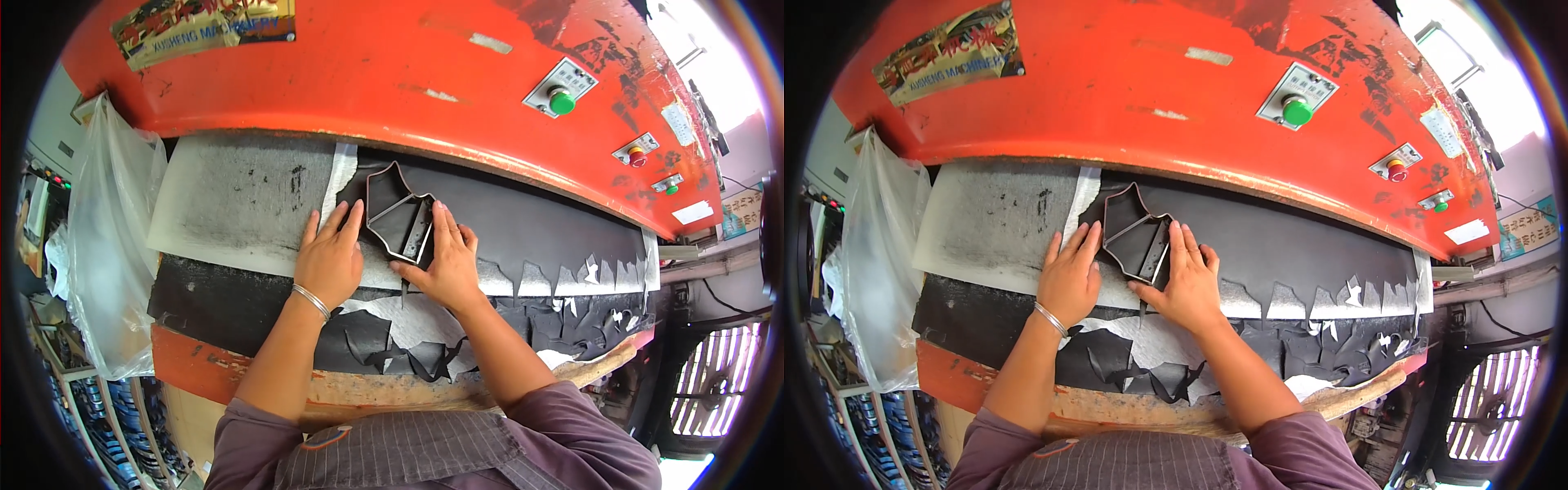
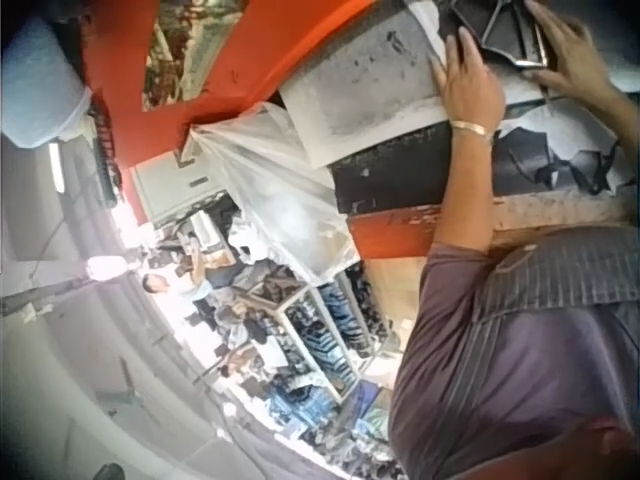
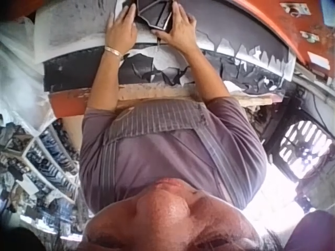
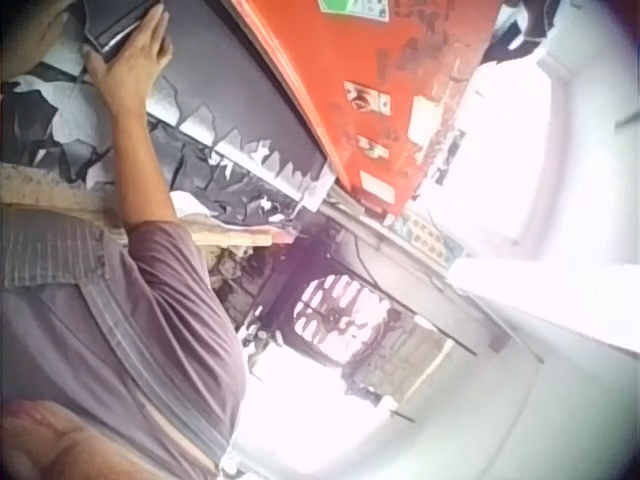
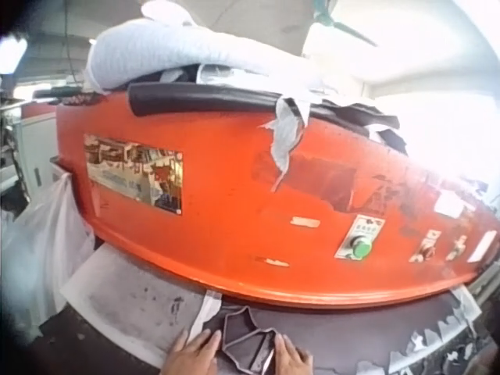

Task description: Operating a hydraulic cutting press with a metal die to cut specific shoe upper components from leather sheets.

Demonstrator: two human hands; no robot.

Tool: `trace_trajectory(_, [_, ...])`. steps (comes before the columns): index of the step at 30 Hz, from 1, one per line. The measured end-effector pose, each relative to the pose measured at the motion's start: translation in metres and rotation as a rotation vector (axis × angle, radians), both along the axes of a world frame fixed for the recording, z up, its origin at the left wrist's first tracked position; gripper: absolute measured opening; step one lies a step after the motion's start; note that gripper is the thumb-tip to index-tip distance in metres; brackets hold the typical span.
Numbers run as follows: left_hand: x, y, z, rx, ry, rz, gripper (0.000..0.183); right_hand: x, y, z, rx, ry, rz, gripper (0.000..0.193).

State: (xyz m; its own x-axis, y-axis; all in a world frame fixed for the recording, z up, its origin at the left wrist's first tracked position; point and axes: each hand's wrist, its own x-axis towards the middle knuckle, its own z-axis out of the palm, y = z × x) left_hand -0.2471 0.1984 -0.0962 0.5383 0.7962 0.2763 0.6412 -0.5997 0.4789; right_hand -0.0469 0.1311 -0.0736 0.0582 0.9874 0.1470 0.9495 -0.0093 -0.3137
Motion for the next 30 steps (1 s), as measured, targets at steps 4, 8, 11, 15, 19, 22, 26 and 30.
trace_trajectory(4, [0.003, -0.007, 0.001, 0.05, 0.018, 0.039, 0.061, 0.003, -0.006, 0.004, 0.029, 0.044, 0.013, 0.111])
trace_trajectory(8, [0.003, -0.014, 0.026, 0.02, -0.14, 0.098, 0.056, 0.019, -0.03, 0.039, 0.002, 0.193, 0.015, 0.11])
trace_trajectory(11, [0.018, -0.032, 0.06, 0.079, -0.374, 0.226, 0.035, 0.09, -0.071, 0.05, 0.447, 0.318, 0.107, 0.098])
trace_trajectory(15, [0.114, -0.048, 0.123, -0.228, -0.485, -0.13, 0.019, 0.238, -0.071, 0.109, 0.986, 0.591, -0.443, 0.058])
trace_trajectory(19, [0.198, -0.042, 0.19, -0.014, -0.574, -0.352, 0.02, 0.387, -0.064, 0.183, 1.323, 0.147, -0.785, 0.067])
trace_trajectory(22, [0.224, -0.016, 0.217, 0.136, -0.355, -0.213, 0.033, 0.449, -0.06, 0.194, 1.105, -0.025, -1.063, 0.072])
trace_trajectory(26, [0.213, -0.044, 0.206, 0.064, -0.258, -0.148, 0.033, 0.424, -0.078, 0.195, 1.116, 0.214, -0.947, 0.073])
trace_trajectory(30, [0.116, -0.121, 0.16, -0.275, -0.079, -0.143, 0.036, 0.375, -0.139, 0.182, 1.023, 0.508, -0.701, 0.072])
